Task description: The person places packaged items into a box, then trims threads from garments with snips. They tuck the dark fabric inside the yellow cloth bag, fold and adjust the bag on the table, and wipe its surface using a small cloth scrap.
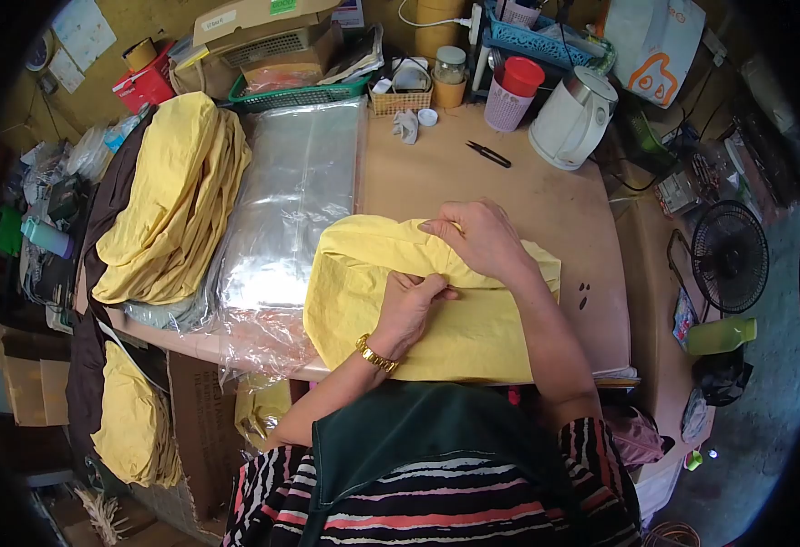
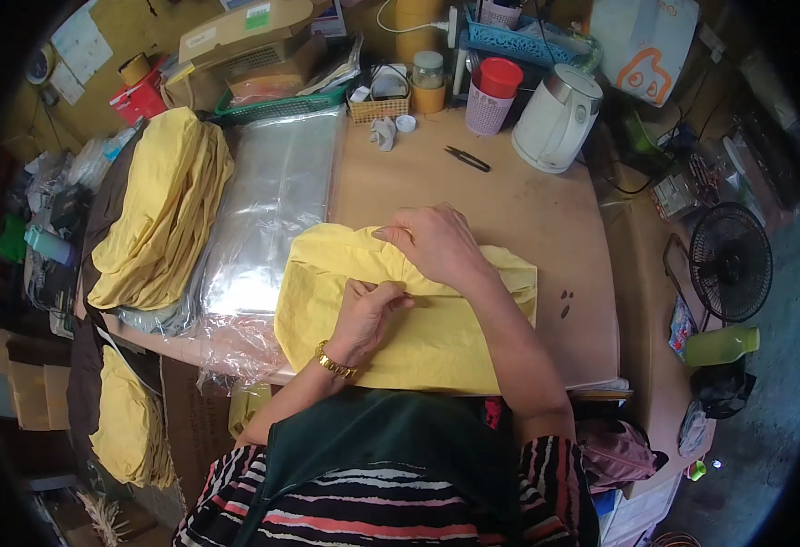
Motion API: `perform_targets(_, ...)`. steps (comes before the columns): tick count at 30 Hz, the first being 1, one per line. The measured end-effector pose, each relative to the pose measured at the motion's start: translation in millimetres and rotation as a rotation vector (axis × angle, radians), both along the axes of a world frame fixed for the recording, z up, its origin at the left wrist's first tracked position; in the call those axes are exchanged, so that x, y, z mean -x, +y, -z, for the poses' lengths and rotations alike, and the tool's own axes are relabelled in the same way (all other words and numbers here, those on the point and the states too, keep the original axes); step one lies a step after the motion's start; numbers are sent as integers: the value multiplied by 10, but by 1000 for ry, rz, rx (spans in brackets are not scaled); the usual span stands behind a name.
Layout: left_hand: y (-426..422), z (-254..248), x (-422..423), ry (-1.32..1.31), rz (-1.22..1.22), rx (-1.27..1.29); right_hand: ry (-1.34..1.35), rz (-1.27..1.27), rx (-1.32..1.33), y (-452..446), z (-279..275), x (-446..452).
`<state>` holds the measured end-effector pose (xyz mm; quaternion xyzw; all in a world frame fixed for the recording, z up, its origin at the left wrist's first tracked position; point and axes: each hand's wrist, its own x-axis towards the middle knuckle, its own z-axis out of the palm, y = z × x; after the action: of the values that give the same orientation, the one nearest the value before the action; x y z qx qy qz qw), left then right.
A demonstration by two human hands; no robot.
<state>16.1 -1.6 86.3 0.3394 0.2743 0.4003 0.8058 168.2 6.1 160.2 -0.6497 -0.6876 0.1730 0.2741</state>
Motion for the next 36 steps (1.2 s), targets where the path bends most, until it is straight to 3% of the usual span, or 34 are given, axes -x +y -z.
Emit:
perform_targets(5, 0, -23, -22, 27, -58, -18, -29, -14, -58, 7, 20, 7)
perform_targets(11, 6, 162, 17, 17, 52, -11, -5, 12, -1, -24, -49, 18)
perform_targets(14, -21, -49, -39, -9, -64, -21, 19, -24, -96, -17, 24, 9)
perform_targets(32, 27, 164, 67, 25, 123, -68, 8, 6, -2, -39, -27, -9)
perform_targets(34, 3, -29, 12, 59, 4, -75, -15, 3, -16, -42, -21, -7)
perform_targets(36, -7, -76, 56, 69, 71, -91, -38, -1, -32, -37, 13, -22)
